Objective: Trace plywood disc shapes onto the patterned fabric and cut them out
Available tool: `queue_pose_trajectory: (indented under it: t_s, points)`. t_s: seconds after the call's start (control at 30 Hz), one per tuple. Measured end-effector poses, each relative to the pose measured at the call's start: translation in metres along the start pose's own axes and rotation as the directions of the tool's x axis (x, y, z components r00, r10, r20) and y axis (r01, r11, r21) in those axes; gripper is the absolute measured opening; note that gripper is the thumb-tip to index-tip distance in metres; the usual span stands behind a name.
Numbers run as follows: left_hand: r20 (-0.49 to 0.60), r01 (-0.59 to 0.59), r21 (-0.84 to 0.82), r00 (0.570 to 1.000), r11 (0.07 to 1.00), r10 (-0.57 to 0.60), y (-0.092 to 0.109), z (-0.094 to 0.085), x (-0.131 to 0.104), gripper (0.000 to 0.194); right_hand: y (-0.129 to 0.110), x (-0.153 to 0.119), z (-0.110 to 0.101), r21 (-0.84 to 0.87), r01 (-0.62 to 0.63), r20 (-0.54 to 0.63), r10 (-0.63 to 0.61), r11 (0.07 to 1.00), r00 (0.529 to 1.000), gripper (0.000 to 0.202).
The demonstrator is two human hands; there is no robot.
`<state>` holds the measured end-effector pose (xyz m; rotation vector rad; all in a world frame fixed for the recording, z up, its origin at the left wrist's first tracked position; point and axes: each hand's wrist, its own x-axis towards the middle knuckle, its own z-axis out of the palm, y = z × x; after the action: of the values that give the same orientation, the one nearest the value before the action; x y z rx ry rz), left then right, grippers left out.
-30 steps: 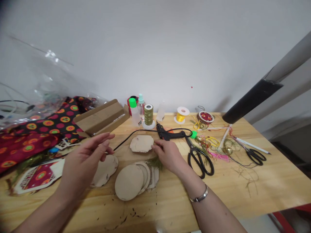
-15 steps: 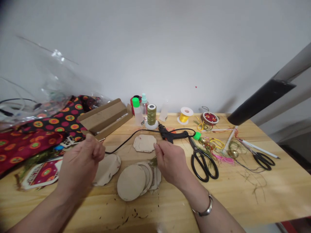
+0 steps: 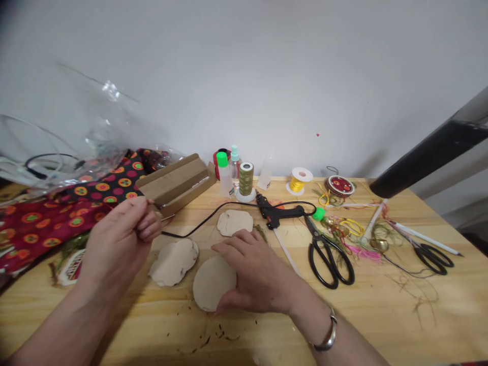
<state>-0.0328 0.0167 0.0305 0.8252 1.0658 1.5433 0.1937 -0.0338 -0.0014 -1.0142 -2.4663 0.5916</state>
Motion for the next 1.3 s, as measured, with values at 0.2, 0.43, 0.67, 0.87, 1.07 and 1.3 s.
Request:
queue_pose_trajectory:
  t_s: [0.2, 0.43, 0.67, 0.87, 1.07, 1.3]
  points:
    - [0.119, 0.037, 0.199, 0.991, 0.979, -0.062, -0.002, -0.001, -0.025, 0.017, -0.002, -0.001, -0.001, -0.009, 0.031, 0.115, -0.029, 0.999, 0.993, 0.084]
    - [0.196, 0.092, 0.349, 0.966, 0.933, -0.169, -0.026, 0.001, -0.039, 0.023, -0.006, -0.001, 0.002, -0.043, 0.031, 0.155, -0.024, 0.999, 0.988, 0.074]
    - [0.399, -0.378, 0.661, 0.909, 0.648, 0.122, -0.045, -0.006, -0.046, 0.021, -0.001, -0.004, -0.002, 0.081, 0.037, 0.080, -0.043, 0.996, 0.996, 0.086]
    - [0.629, -0.537, 0.556, 0.771, 0.634, 0.101, -0.041, -0.020, -0.048, 0.043, 0.003, -0.006, -0.003, 0.244, -0.040, -0.027, 0.049, 0.969, 0.998, 0.093]
    - [0.659, -0.441, 0.522, 0.752, 0.730, -0.018, -0.047, -0.021, -0.050, 0.077, 0.007, -0.008, -0.001, 0.539, -0.088, -0.129, 0.185, 0.838, 0.974, 0.093]
    - [0.632, -0.416, 0.646, 0.762, 0.640, -0.142, -0.056, -0.014, -0.056, 0.084, 0.011, -0.003, 0.006, 0.918, 0.013, -0.121, 0.248, 0.396, 0.961, 0.085]
